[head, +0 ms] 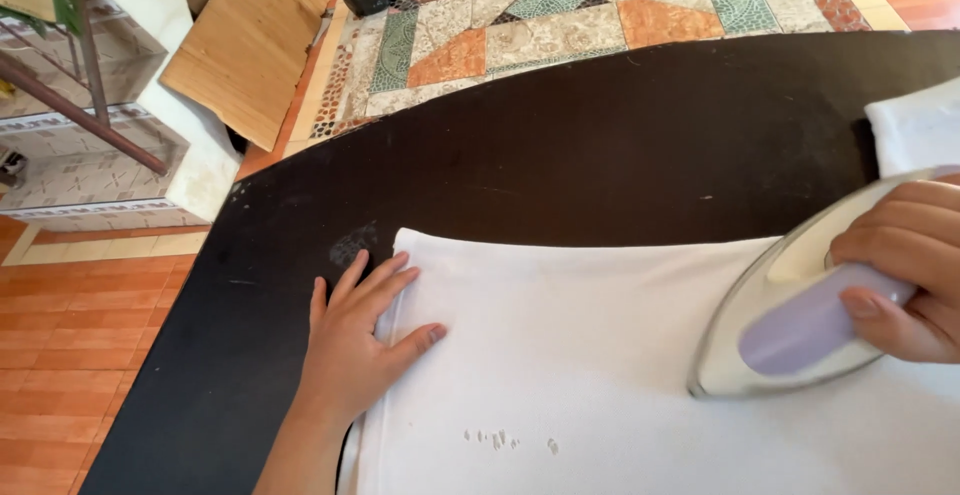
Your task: The person irons a white shirt laid out on a dark table using a white and purple electric iron. The person uses their left hand to hold the shirt in place while moving the iron back and forth across the fabric with their right hand.
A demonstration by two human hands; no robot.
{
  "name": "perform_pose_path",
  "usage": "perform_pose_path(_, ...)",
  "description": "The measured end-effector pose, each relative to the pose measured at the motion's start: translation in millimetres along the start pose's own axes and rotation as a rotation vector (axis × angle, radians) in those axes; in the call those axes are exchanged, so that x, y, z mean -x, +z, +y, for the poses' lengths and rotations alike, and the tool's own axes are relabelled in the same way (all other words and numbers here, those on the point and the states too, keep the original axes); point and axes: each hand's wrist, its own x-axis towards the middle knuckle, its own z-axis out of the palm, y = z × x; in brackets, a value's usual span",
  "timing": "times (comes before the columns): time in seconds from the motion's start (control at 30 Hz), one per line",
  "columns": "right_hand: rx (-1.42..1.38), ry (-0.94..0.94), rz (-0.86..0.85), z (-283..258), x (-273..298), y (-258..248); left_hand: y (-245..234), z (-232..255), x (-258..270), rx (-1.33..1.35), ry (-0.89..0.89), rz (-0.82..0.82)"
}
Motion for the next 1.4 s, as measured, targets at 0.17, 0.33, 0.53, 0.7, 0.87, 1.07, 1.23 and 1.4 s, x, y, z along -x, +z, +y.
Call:
perform_pose_path(0.17,-0.008,0.06,-0.027,2,2,1,2,0,0,-0.013,-0.002,-0.014)
perform_pose_path(0.33,-0.041,0.001,-0.04,1,0,3,-2,0,1,0.002,-0.004,0.008)
perform_pose_path(0.53,-0.023,-0.017,-0.02,8,-3,2,1,2,0,-0.015,0.004,-0.015)
perform_pose_path(0.7,0.078,0.271,-0.081,-9,1,3,-1,2,1,-0.004,0.004,-0.006)
perform_pose_path(0.87,0.022,0.04,-0.016,2,-12,-3,-2,3,-2,-0.007,-0.003,-0.006)
perform_pose_path(1.07,0.086,0.119,-0.065,-6,-8,-7,-1,1,1,-0.003,0.006,0.005)
perform_pose_path(1.23,-0.027,-0.136,-0.007,5,-12,-7,-2,3,-1,0.017,-0.021,0.002)
perform_pose_path(1.4,-0.003,0.052,-0.007,4,-3,1,-1,1,1,-0.015,0.01,0.005)
